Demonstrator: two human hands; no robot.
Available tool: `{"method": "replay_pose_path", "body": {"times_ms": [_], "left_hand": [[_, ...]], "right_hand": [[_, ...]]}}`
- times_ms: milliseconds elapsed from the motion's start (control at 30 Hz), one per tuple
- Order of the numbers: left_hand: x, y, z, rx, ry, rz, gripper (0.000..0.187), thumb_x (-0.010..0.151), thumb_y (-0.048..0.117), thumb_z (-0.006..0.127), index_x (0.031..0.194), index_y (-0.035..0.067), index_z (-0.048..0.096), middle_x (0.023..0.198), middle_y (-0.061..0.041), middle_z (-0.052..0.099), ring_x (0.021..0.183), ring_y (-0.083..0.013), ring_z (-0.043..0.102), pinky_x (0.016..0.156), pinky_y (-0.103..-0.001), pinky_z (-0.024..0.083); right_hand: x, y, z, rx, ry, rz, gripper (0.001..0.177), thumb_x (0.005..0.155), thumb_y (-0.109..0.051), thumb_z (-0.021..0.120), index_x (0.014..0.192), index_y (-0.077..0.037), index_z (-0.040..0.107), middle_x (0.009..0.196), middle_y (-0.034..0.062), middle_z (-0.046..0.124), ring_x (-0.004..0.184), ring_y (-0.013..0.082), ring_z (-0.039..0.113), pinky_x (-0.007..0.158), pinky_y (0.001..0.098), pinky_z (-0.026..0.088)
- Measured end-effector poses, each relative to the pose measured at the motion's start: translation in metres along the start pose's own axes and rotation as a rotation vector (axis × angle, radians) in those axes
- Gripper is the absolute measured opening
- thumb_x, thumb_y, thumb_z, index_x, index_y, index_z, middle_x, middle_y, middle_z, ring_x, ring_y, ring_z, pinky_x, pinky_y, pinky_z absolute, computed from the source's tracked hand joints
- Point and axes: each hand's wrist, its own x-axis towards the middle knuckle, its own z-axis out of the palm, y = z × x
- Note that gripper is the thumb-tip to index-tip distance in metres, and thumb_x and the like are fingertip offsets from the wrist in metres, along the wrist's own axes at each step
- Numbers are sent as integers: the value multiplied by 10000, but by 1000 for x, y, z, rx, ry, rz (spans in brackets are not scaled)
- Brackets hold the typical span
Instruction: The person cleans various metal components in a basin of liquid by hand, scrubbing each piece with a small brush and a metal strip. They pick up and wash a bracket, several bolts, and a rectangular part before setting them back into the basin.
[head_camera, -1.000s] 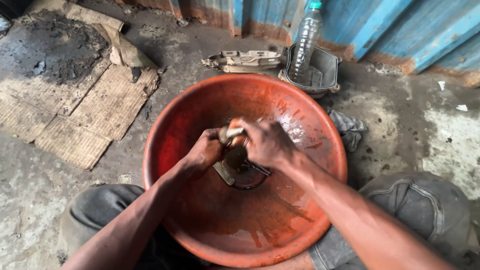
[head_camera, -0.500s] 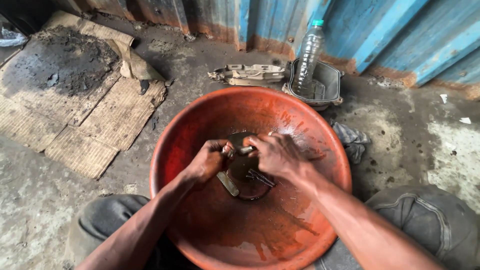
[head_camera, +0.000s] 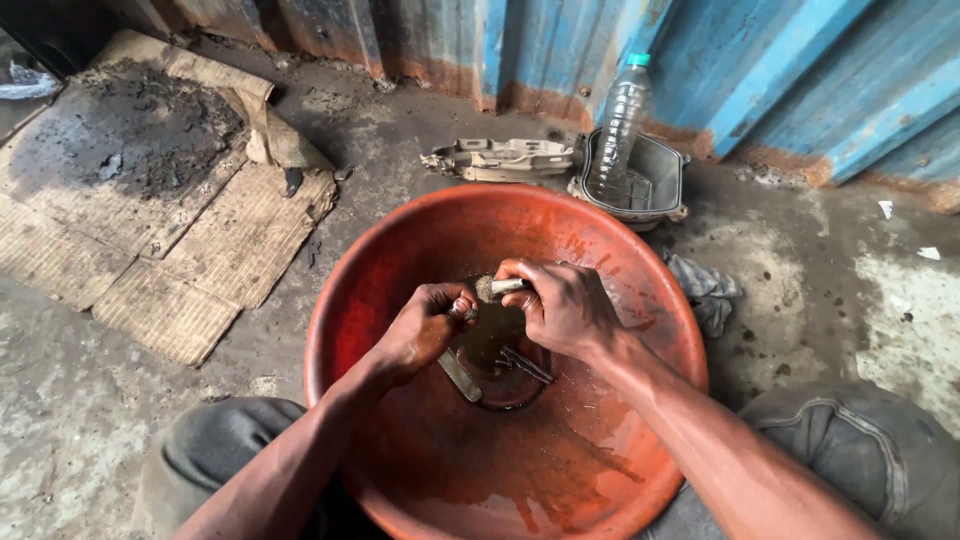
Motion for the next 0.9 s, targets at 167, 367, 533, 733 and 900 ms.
{"method": "replay_pose_path", "body": {"times_ms": [167,367,533,733,900], "left_hand": [[3,-12,-3,4,-43,88,141,887,-9,557,834,17,685,747,46,588,710,-56,502,608,-277,444],[0,-3,-6,-134,-22,-79,320,1075,171,493,826,24,630,691,12,568,614,-92,469,563,-276,437],[-9,29,-5,-507,-103,-268,305,1037,173,436,917,62,694,677,-1,482,605,-120,415,598,-284,395],[-5,30,0,-592,-9,-248,349,1057,232,504,753,61,489,656,-49,476,577,-175,464,578,-334,410],[1,18,-1,-276,42,-348,347,1080,317,507,877,51,600,694,-44,534,551,-146,493,523,-312,408]], "right_hand": [[-11,-3,12,47,-55,-137,281,894,-39,637,1162,-105,690,921,69,777,712,181,726,611,309,607],[-3,23,-1,-152,-382,222,295,958,-83,550,1171,-169,735,891,39,788,557,216,687,457,371,519],[9,15,-14,-59,-343,574,349,896,-179,647,1241,-133,674,923,139,777,829,318,747,791,469,567],[2,26,-3,-141,-489,689,540,829,-110,625,1367,-110,596,1166,193,719,1086,355,687,982,501,518],[8,21,-3,-150,-604,824,452,886,-158,597,1335,-122,632,1185,187,722,1133,350,672,1012,503,514]]}}
